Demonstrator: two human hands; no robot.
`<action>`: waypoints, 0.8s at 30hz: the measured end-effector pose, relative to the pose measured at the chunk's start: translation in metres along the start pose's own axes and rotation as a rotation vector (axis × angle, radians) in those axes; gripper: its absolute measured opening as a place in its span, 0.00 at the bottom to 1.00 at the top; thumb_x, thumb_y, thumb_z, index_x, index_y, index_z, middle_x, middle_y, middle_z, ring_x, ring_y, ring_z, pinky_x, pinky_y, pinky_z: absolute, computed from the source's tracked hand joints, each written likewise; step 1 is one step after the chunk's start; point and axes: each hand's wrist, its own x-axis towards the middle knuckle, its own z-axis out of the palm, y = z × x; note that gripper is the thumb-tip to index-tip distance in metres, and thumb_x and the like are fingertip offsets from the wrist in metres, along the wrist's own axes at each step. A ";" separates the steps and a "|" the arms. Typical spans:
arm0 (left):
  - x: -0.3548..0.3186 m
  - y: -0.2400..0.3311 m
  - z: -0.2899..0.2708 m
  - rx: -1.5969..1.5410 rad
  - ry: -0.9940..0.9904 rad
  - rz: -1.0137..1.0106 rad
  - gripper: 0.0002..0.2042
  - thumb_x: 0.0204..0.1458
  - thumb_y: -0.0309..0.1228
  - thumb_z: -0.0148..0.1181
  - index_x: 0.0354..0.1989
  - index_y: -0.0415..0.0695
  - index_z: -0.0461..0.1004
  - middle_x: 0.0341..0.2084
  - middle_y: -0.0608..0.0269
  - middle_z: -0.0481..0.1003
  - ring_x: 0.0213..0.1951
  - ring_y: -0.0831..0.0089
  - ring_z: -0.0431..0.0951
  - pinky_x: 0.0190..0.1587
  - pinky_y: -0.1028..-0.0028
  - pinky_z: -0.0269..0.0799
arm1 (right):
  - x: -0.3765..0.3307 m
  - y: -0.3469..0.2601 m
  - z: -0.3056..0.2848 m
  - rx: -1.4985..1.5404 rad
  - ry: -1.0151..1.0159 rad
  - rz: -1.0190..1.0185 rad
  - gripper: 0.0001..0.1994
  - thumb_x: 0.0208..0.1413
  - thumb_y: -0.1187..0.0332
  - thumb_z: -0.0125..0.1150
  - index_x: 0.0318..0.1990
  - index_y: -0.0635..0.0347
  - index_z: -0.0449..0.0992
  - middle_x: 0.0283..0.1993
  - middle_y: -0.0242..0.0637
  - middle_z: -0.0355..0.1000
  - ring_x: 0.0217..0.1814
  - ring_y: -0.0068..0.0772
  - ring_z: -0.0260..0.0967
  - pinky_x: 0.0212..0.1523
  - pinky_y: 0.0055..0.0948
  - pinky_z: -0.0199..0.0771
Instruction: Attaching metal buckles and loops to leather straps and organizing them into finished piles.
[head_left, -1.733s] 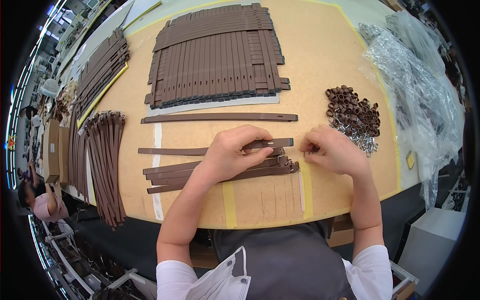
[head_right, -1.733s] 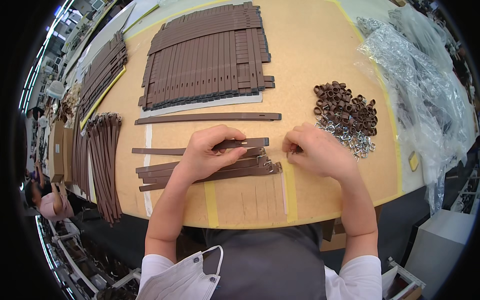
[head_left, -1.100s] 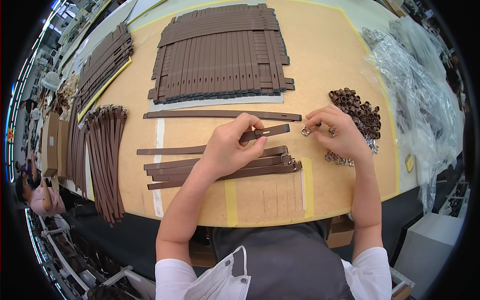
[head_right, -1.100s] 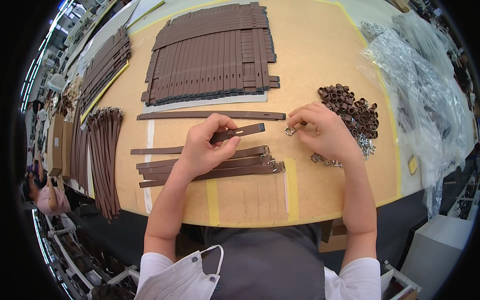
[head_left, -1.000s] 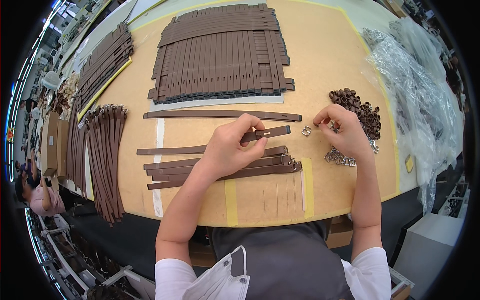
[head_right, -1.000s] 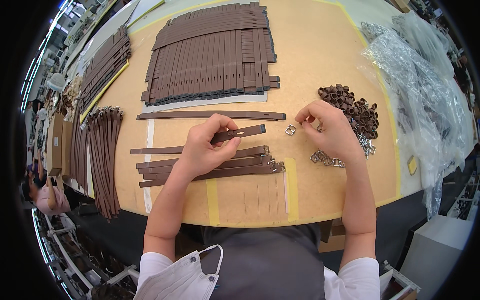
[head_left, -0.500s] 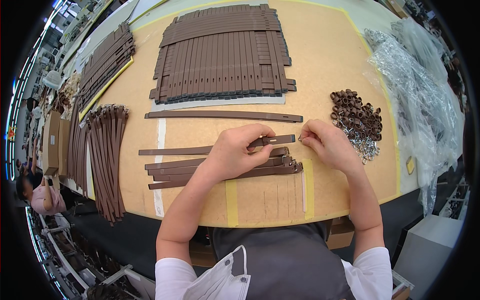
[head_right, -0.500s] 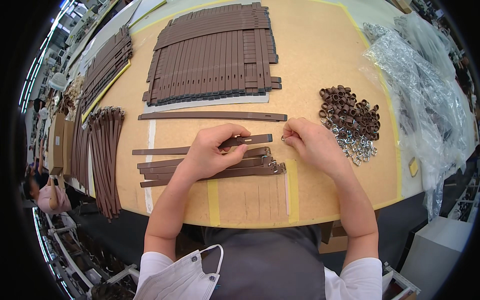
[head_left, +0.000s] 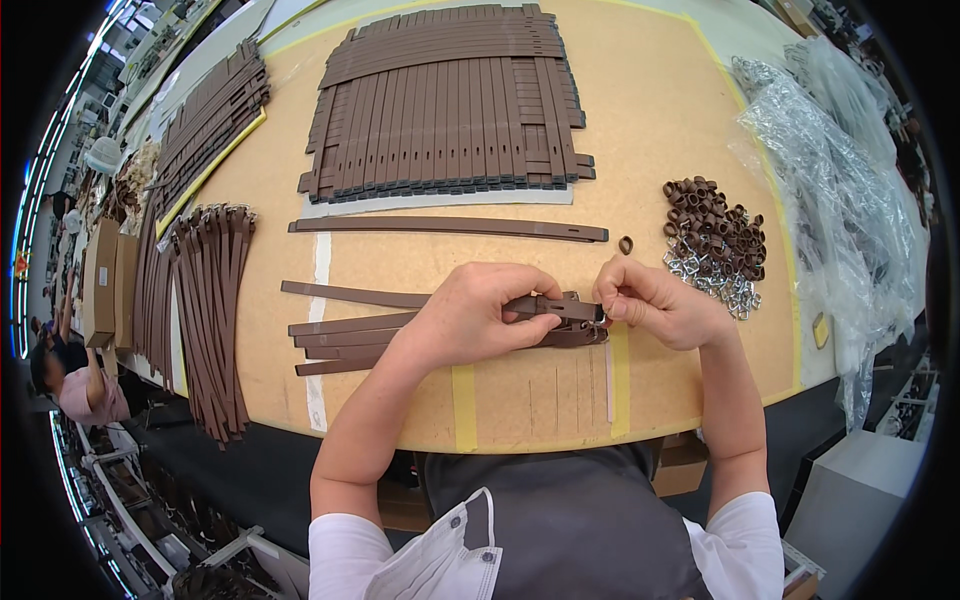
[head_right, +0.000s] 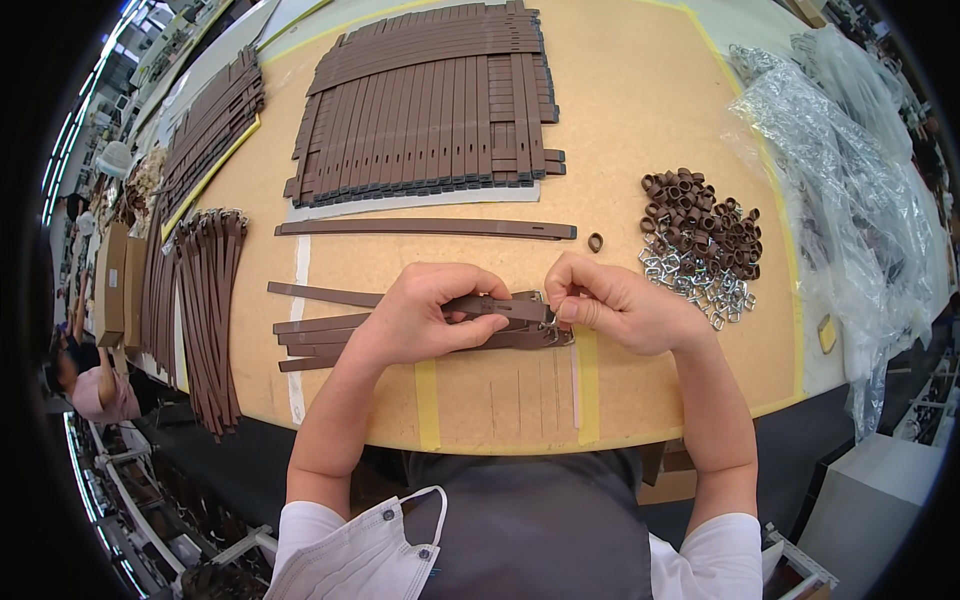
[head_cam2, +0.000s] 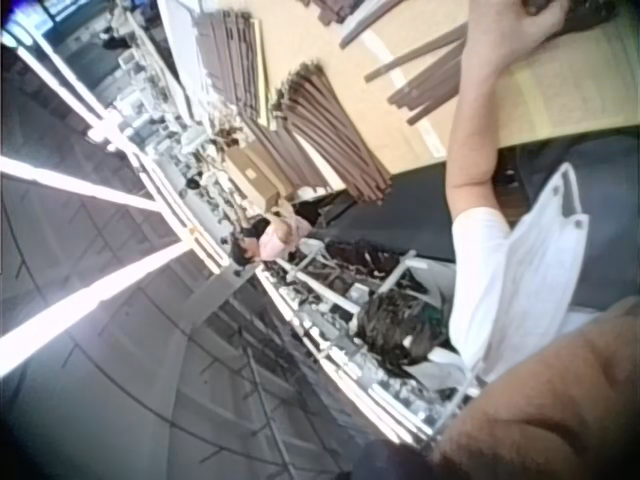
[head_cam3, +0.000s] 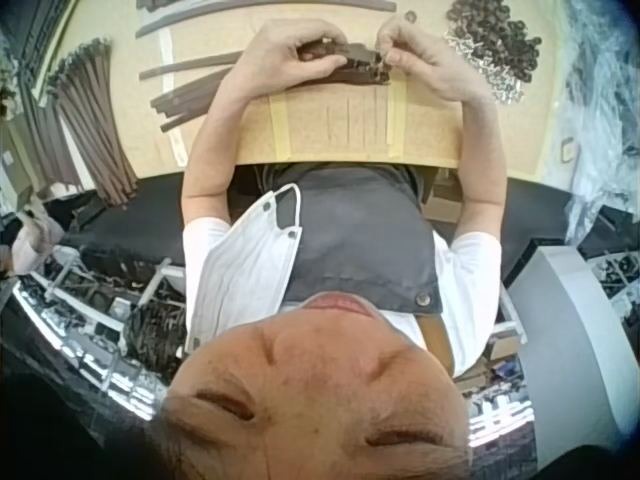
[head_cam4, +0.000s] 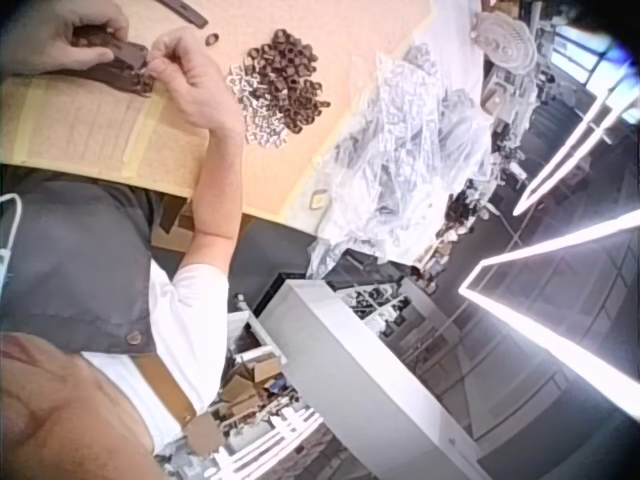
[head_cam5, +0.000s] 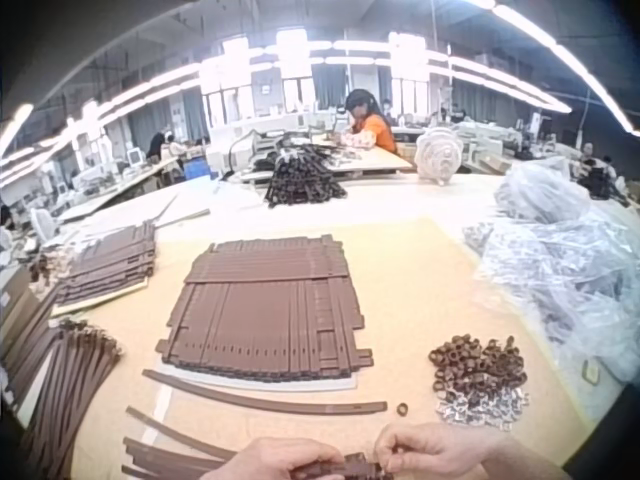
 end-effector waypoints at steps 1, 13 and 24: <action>0.000 -0.001 0.001 -0.003 -0.016 0.008 0.09 0.48 0.26 0.71 0.37 0.40 0.80 0.20 0.69 0.74 0.20 0.84 0.66 0.22 0.80 0.61 | 0.000 -0.001 0.000 -0.002 -0.019 0.012 0.07 0.71 0.65 0.50 0.44 0.59 0.65 0.37 0.28 0.67 0.41 0.20 0.67 0.46 0.25 0.71; -0.002 -0.001 0.014 0.103 -0.016 0.101 0.10 0.49 0.28 0.71 0.38 0.41 0.78 0.21 0.64 0.74 0.21 0.76 0.74 0.24 0.76 0.70 | 0.007 -0.005 0.033 -0.001 0.171 0.094 0.06 0.66 0.71 0.57 0.43 0.63 0.68 0.34 0.32 0.73 0.36 0.20 0.72 0.39 0.23 0.74; -0.004 -0.004 0.023 0.046 -0.003 0.149 0.11 0.51 0.27 0.69 0.42 0.40 0.77 0.28 0.59 0.80 0.26 0.67 0.81 0.29 0.72 0.76 | 0.010 -0.002 0.041 0.052 0.331 0.121 0.12 0.57 0.69 0.71 0.38 0.58 0.70 0.25 0.21 0.69 0.26 0.08 0.60 0.27 0.16 0.60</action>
